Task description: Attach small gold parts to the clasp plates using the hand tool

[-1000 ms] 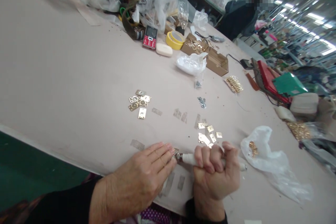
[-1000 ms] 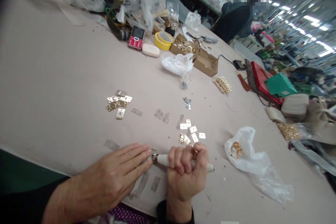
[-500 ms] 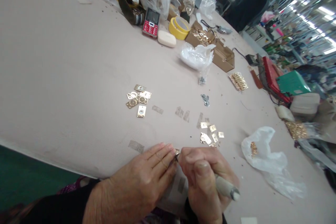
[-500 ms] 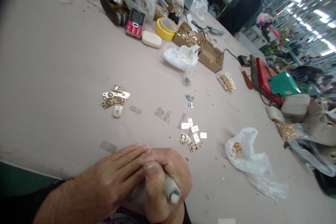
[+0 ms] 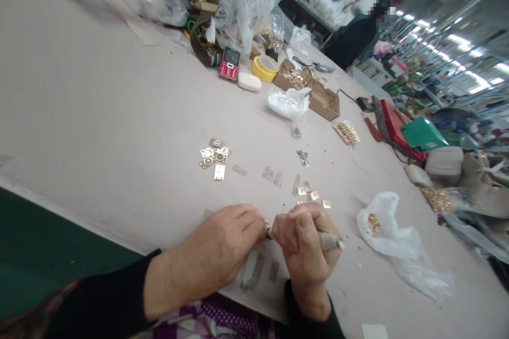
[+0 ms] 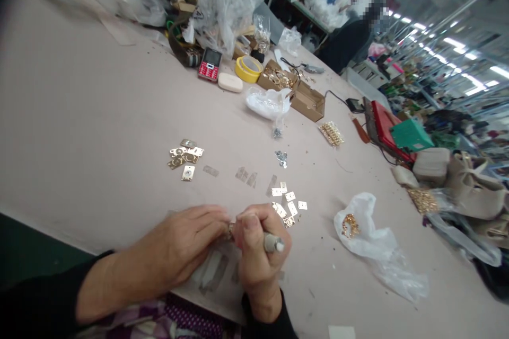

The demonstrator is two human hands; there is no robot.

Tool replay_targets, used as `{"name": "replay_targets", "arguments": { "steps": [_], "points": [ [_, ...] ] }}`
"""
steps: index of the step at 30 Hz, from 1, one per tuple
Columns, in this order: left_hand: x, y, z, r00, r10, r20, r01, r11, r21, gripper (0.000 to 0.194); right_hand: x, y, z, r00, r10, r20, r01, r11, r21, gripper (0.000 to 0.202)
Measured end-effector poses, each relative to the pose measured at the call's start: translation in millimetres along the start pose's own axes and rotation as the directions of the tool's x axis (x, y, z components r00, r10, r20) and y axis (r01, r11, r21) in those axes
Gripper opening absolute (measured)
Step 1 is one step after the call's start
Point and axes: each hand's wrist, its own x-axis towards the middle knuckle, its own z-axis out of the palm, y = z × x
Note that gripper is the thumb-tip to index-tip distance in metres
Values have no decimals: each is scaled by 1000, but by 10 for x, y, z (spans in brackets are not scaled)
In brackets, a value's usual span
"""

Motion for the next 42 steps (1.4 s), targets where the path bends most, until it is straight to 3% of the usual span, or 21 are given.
{"name": "replay_targets", "arguments": {
  "steps": [4,7,10,13,18,24,31,37,42],
  "points": [
    [162,-128,23,980,148,136,-156,986,52,28,-7,-112,-171,993,-68,-95,78,992,100,20],
    [202,-145,45,966,190,174,-210,972,107,19,-65,-257,-309,989,-78,-129,97,985,143,21],
    [124,-29,73,978,150,143,-178,960,216,8,-145,-286,-385,979,-81,-185,112,981,160,22],
    [-39,178,119,992,121,32,-125,956,265,12,-192,-228,-406,965,-72,-251,127,969,212,22],
    [-205,374,138,986,136,-97,-115,974,196,18,-143,-76,-401,930,114,-349,50,903,426,22],
    [-154,221,97,991,129,32,-133,958,254,30,12,152,-371,815,430,-387,-52,720,692,18],
    [-182,195,173,996,88,3,-86,963,254,30,58,213,-314,748,521,-411,-59,668,741,21],
    [-179,182,218,996,77,-42,-64,965,256,30,21,247,-325,784,465,-410,-56,711,701,18],
    [-175,176,218,995,96,0,-93,957,275,32,2,217,-282,837,374,-400,-67,795,603,20]
  ]
}}
